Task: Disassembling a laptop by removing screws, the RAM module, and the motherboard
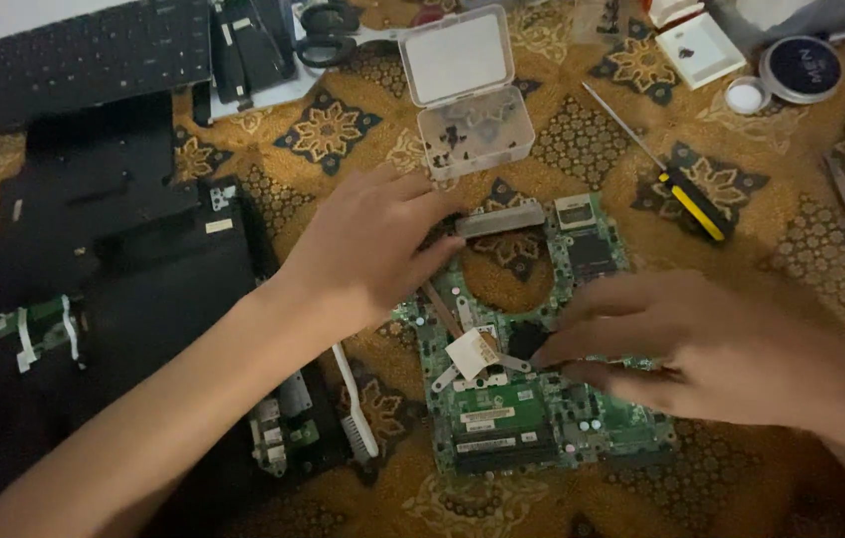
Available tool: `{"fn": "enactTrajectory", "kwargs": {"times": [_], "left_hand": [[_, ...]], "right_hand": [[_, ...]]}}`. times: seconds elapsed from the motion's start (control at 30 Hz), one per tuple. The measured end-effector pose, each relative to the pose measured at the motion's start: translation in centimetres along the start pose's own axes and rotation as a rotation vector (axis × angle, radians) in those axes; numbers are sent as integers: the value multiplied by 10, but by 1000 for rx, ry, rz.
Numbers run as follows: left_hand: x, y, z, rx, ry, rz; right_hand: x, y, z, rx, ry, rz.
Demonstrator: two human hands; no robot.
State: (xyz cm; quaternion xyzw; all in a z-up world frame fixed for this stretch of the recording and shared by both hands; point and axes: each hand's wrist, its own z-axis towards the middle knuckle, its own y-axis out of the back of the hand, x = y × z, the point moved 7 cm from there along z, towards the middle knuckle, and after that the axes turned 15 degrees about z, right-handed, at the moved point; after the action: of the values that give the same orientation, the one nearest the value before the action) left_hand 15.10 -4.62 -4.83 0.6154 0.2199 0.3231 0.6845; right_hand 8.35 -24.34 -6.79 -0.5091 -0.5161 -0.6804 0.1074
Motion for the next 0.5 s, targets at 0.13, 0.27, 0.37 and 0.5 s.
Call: {"fn": "enactTrajectory", "kwargs": {"times": [0.13,0.27,0.37,0.5], "left_hand": [[-8,19,-12,55,103,-157],[-36,58,-45,-144,51,-132],[-61,65,-70,-153,-27,-161],[-74,29,-98,-44,-21,-144]], "right_hand": [[15,-6,3,-14,139,-39],[22,-7,5,-105,173,29],[6,-14,3,-57,33,-18],[-11,-20,3,-5,-65,-111]]}}
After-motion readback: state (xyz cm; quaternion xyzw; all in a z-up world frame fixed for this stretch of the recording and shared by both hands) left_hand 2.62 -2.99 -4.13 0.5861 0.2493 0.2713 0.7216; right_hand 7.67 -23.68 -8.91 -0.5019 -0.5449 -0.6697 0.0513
